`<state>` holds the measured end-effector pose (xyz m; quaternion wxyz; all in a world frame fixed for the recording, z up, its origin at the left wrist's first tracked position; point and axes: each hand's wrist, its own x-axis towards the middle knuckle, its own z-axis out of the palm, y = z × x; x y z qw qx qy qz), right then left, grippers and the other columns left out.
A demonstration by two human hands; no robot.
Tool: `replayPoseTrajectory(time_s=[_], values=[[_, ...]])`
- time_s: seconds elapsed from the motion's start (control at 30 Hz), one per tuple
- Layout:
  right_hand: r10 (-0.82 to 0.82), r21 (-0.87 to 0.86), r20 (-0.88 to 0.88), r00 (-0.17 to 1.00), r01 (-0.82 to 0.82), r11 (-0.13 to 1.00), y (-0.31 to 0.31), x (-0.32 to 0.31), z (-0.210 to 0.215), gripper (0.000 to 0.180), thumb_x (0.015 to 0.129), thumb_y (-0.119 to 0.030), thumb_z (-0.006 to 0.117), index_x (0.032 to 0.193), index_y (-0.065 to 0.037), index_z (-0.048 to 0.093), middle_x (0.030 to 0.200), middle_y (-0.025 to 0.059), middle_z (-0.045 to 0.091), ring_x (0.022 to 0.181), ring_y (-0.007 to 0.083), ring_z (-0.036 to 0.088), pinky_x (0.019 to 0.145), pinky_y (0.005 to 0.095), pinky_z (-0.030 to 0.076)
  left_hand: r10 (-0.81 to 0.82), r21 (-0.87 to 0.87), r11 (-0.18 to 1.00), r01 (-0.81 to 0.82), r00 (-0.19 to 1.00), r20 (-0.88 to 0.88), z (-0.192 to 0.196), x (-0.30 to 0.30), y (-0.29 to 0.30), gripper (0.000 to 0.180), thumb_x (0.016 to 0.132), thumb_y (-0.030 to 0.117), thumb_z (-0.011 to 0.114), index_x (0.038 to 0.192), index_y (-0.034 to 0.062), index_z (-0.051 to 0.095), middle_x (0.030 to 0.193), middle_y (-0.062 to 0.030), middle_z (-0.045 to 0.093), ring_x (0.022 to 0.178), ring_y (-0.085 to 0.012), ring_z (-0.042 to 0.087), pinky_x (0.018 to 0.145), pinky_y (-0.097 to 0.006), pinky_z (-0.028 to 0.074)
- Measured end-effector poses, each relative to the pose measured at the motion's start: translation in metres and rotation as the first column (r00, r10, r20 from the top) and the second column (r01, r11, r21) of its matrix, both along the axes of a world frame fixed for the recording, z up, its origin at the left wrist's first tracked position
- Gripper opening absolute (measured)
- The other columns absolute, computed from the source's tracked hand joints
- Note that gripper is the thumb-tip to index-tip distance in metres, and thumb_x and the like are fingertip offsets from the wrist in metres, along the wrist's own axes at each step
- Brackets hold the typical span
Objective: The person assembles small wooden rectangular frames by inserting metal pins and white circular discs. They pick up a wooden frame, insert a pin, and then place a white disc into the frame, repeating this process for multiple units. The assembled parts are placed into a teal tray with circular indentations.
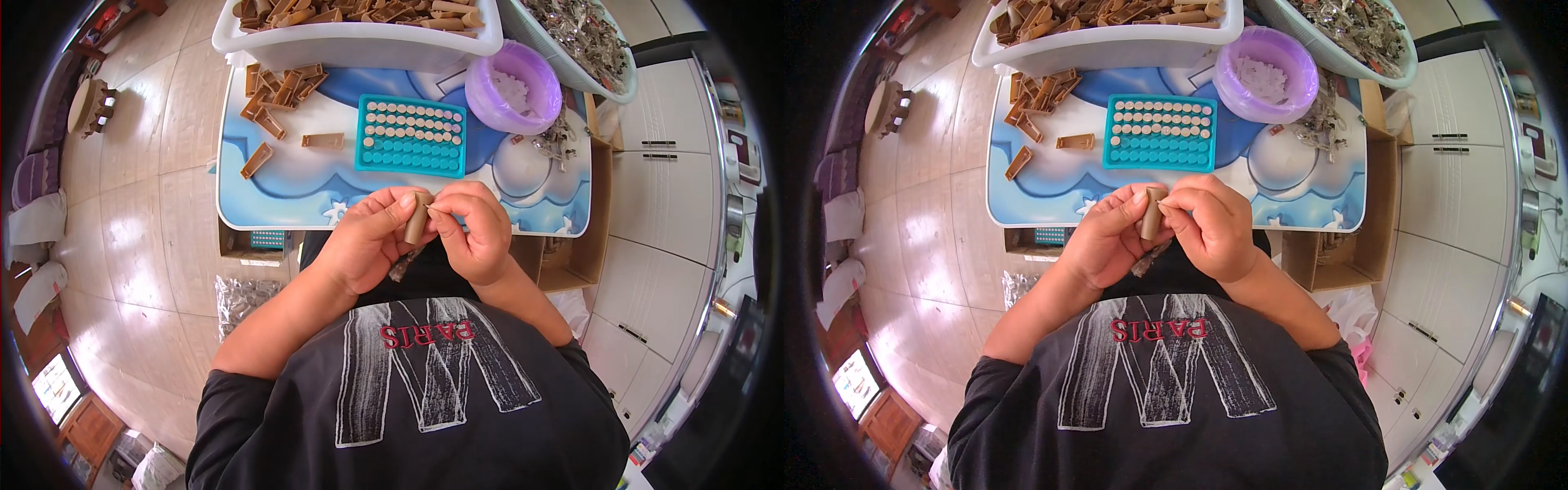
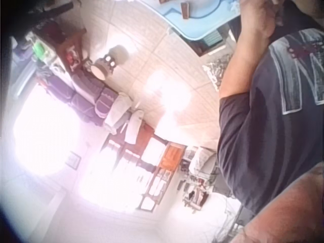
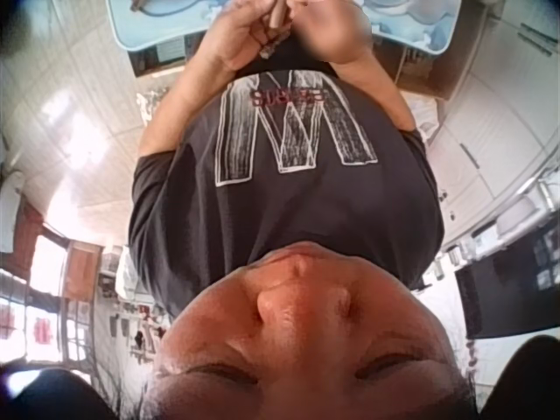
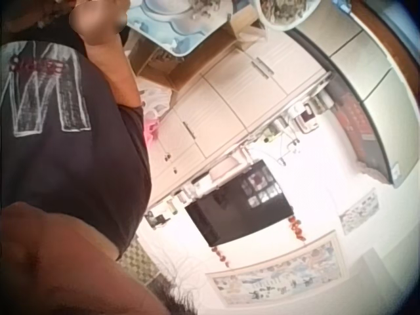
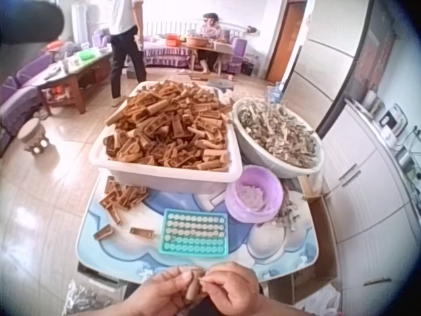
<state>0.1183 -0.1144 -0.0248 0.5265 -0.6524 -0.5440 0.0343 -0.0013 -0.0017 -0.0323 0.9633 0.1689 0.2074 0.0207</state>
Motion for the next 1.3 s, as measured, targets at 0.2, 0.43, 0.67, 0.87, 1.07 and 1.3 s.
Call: replayPoseTrajectory(time_s=[0.2, 0.43, 0.67, 0.87, 1.07, 1.3], values=[[0.007, -0.035, -0.003, 1.0, -0.007, 0.999, 0.001, 0.0, 0.001, 0.009, 0.077, 0.0, 0.064, 0.081, -0.001, 0.056, 0.077, 0.0118, 0.058, 0.062, 0.0222, 0.058, 0.052, 0.0292, 0.046, -0.006, 0.052, 0.999, 0.004, 1.0, 0.023, -0.002, 0.0, 0.001, 0.021, 0.092, 0.023, 0.054, 0.094, 0.0019, 0.056, 0.084, -0.0053, 0.061, 0.082, -0.0134, 0.061, 0.079, -0.025, 0.049], [0.081, -0.095, -0.76, 0.645, -0.233, 0.968, -0.01, 0.004, 0.003, 0.035, 0.083, -0.019, 0.068, 0.107, 0.002, 0.054, 0.083, 0.0035, 0.058, 0.072, 0.0087, 0.055, 0.066, 0.0221, 0.045, -0.091, 0.172, 0.979, 0.108, 0.991, -0.103, 0.012, -0.002, 0.004, 0.021, 0.091, 0.023, 0.057, 0.095, 0.0016, 0.056, 0.087, -0.0069, 0.062, 0.077, -0.0156, 0.063, 0.071, -0.026, 0.051], [0.174, 0.146, -0.954, 0.246, -0.129, 0.981, -0.054, 0.048, 0.01, 0.045, 0.075, -0.031, 0.075, 0.1, -0.001, 0.055, 0.084, 0.0056, 0.058, 0.067, 0.01, 0.055, 0.057, 0.0206, 0.047, 0.488, 0.994, 0.109, -0.028, 0.873, -0.029, 0.011, -0.005, 0.03, 0.012, 0.086, 0.013, 0.063, 0.09, 0.0019, 0.061, 0.075, -0.0036, 0.058, 0.06, -0.009, 0.052, 0.058, -0.026, 0.043], [0.116, 0.255, -0.871, 0.478, 0.237, 0.937, -0.166, 0.133, 0.035, 0.026, 0.09, -0.024, 0.057, 0.102, -0.002, 0.052, 0.069, -0.0016, 0.041, 0.06, 0.0067, 0.036, 0.052, 0.0203, 0.032, 0.759, 0.818, -0.365, 0.445, 0.651, -0.016, 0.011, -0.005, 0.119, 0.023, 0.079, 0.023, 0.066, 0.098, 0.0099, 0.062, 0.098, -0.0054, 0.058, 0.069, -0.0212, 0.057, 0.064, -0.033, 0.045], [-0.667, -0.29, -0.636, 0.388, 0.682, 0.672, -0.253, 0.176, -0.012, 0.022, 0.087, -0.017, 0.062, 0.103, -0.003, 0.055, 0.07, -0.0002, 0.05, 0.056, 0.0078, 0.045, 0.05, 0.0202, 0.036, 0.687, 0.656, -0.437, 0.615, 0.699, -0.198, -0.003, 0.013, 0.138, 0.026, 0.08, 0.03, 0.062, 0.099, 0.0125, 0.062, 0.104, -0.0044, 0.059, 0.086, -0.0262, 0.061, 0.073, -0.037, 0.047], [-0.888, -0.445, -0.285, 0.361, 0.771, 0.457, -0.208, 0.163, -0.032, 0.031, 0.083, -0.015, 0.066, 0.11, -0.002, 0.056, 0.079, 0.0005, 0.058, 0.061, 0.0065, 0.049, 0.054, 0.0195, 0.039, 0.686, 0.83, -0.342, 0.441, 0.721, -0.1, 0.004, 0.008, 0.132, 0.02, 0.082, 0.021, 0.061, 0.099, 0.0103, 0.063, 0.089, -0.0055, 0.063, 0.075, -0.0188, 0.062, 0.066, -0.031, 0.047]])
